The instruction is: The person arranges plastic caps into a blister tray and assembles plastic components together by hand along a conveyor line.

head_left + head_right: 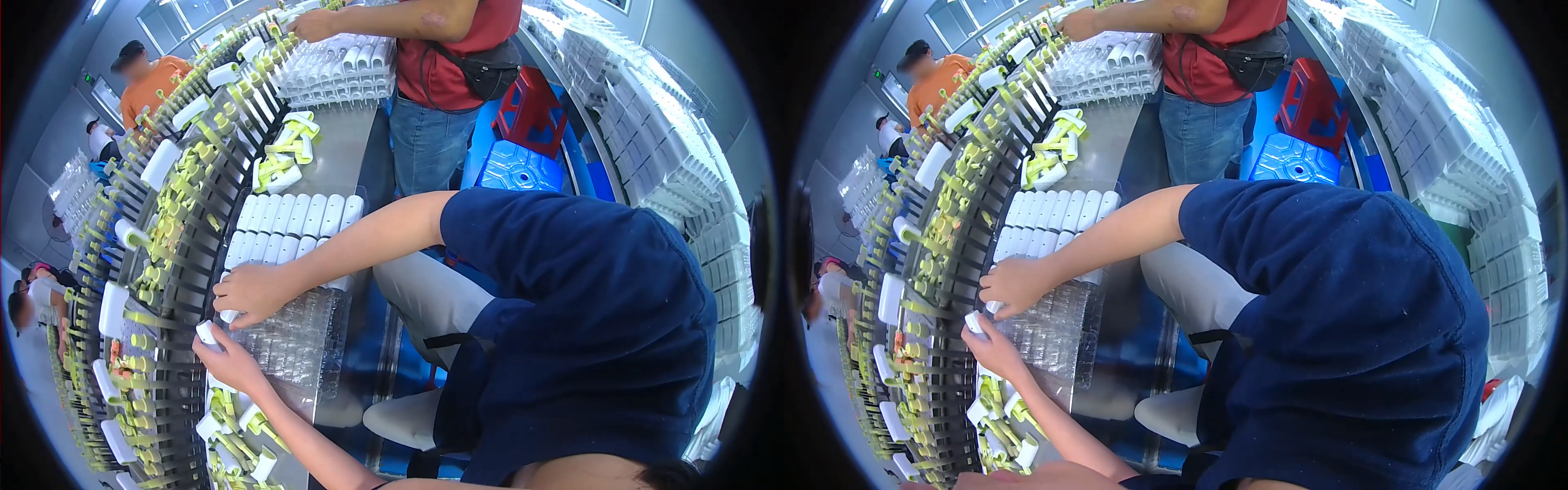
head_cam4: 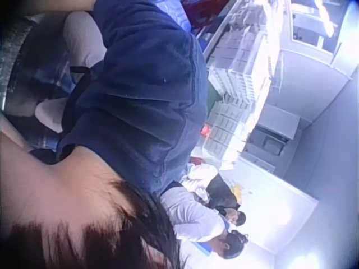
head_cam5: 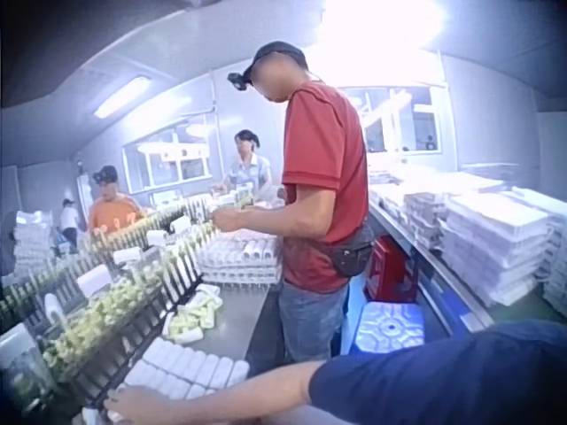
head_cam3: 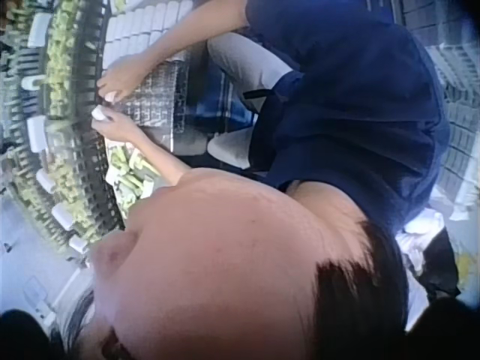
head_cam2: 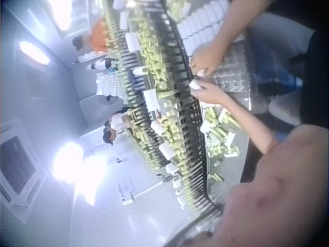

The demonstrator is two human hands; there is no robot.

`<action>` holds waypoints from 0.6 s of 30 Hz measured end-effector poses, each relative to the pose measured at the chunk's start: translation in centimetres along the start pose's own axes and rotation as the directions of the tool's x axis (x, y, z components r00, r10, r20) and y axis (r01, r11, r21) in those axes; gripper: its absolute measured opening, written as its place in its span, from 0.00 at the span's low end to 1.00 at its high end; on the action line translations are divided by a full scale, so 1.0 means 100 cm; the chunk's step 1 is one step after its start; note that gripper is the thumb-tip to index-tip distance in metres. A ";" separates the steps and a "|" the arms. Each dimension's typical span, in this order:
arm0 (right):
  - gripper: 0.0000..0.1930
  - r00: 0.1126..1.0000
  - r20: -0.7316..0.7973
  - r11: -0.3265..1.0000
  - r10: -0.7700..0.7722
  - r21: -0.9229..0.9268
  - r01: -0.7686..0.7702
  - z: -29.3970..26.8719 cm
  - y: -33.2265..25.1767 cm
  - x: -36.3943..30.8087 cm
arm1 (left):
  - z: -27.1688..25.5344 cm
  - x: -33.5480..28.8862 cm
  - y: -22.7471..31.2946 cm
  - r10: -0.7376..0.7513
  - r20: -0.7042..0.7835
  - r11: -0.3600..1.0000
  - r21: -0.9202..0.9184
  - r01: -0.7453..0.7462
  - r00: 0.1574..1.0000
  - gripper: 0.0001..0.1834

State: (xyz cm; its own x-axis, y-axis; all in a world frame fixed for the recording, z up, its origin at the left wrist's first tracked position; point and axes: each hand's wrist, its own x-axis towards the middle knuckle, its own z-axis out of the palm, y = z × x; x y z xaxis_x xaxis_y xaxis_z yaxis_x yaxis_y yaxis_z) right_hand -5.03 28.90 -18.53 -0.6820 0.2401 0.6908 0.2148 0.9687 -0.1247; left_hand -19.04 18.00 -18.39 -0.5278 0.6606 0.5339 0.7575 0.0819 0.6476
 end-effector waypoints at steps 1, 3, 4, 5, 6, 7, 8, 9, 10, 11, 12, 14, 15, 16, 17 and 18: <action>0.20 1.000 0.009 1.000 0.005 0.000 -0.005 0.001 0.001 0.000 | 0.001 0.000 -0.001 0.005 0.006 1.000 -0.003 -0.005 1.000 0.25; 0.21 1.000 0.011 1.000 0.005 -0.002 -0.005 0.002 0.003 -0.001 | 0.001 0.000 0.000 0.009 0.013 1.000 -0.005 -0.009 1.000 0.25; 0.22 1.000 0.012 1.000 0.002 -0.002 -0.002 0.003 0.003 0.000 | 0.000 0.000 0.002 0.007 0.013 1.000 -0.011 -0.007 1.000 0.25; 0.22 1.000 0.012 1.000 0.002 0.001 -0.002 0.004 0.003 0.000 | -0.001 -0.001 0.003 0.005 0.013 1.000 -0.016 -0.005 1.000 0.25; 0.22 1.000 0.012 1.000 0.003 0.002 -0.003 0.004 0.003 0.000 | -0.001 -0.001 0.002 0.003 0.012 1.000 -0.013 -0.003 1.000 0.25; 0.22 1.000 0.012 1.000 0.005 0.001 -0.005 0.005 0.003 0.000 | 0.000 0.000 0.001 0.001 0.011 1.000 -0.007 -0.001 1.000 0.25; 0.22 1.000 0.012 1.000 0.004 0.002 -0.004 0.005 0.003 0.000 | 0.001 0.000 0.000 -0.001 0.010 1.000 0.000 0.001 1.000 0.25; 0.22 1.000 0.007 1.000 0.001 0.000 -0.001 0.005 0.003 0.000 | 0.001 0.000 -0.001 -0.002 0.009 1.000 0.001 0.002 1.000 0.25; 0.22 1.000 0.003 1.000 0.000 -0.003 0.000 0.005 0.003 -0.001 | 0.001 0.000 -0.002 0.002 0.010 1.000 -0.012 -0.002 1.000 0.26; 0.22 1.000 0.003 1.000 0.000 -0.003 0.000 0.005 0.004 -0.001 | 0.001 0.001 -0.002 0.006 0.011 1.000 -0.024 -0.005 1.000 0.26; 0.22 1.000 0.005 1.000 0.000 -0.003 0.000 0.005 0.004 -0.001 | 0.001 0.000 -0.001 0.006 0.011 1.000 -0.024 -0.006 1.000 0.26; 0.22 1.000 0.006 1.000 0.000 -0.003 0.000 0.005 0.004 -0.001 | 0.001 0.000 0.001 0.008 0.000 1.000 0.004 -0.008 1.000 0.26; 0.22 1.000 0.007 1.000 -0.002 -0.011 0.002 0.005 0.004 -0.001 | 0.001 0.000 0.001 0.008 0.000 1.000 0.004 -0.008 1.000 0.26; 0.22 1.000 0.008 1.000 -0.004 -0.018 0.005 0.005 0.004 0.000 | 0.001 0.000 0.001 0.005 0.004 1.000 0.011 -0.005 1.000 0.26; 0.22 1.000 0.008 1.000 -0.005 -0.018 0.005 0.005 0.004 0.000 | 0.000 0.000 0.000 0.002 0.008 1.000 0.019 -0.002 1.000 0.26; 0.22 1.000 0.006 1.000 -0.002 -0.013 0.002 0.005 0.004 0.000 | 0.000 0.000 0.000 0.002 0.008 1.000 0.019 -0.002 1.000 0.26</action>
State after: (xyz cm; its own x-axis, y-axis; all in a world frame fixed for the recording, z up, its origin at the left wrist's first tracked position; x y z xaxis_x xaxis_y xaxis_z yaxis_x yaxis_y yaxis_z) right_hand -5.25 29.29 -18.95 -0.6866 0.2384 0.6868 0.2221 0.9683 -0.1142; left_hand -19.05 18.03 -18.39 -0.5235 0.6667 0.5306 0.7658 0.0951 0.6360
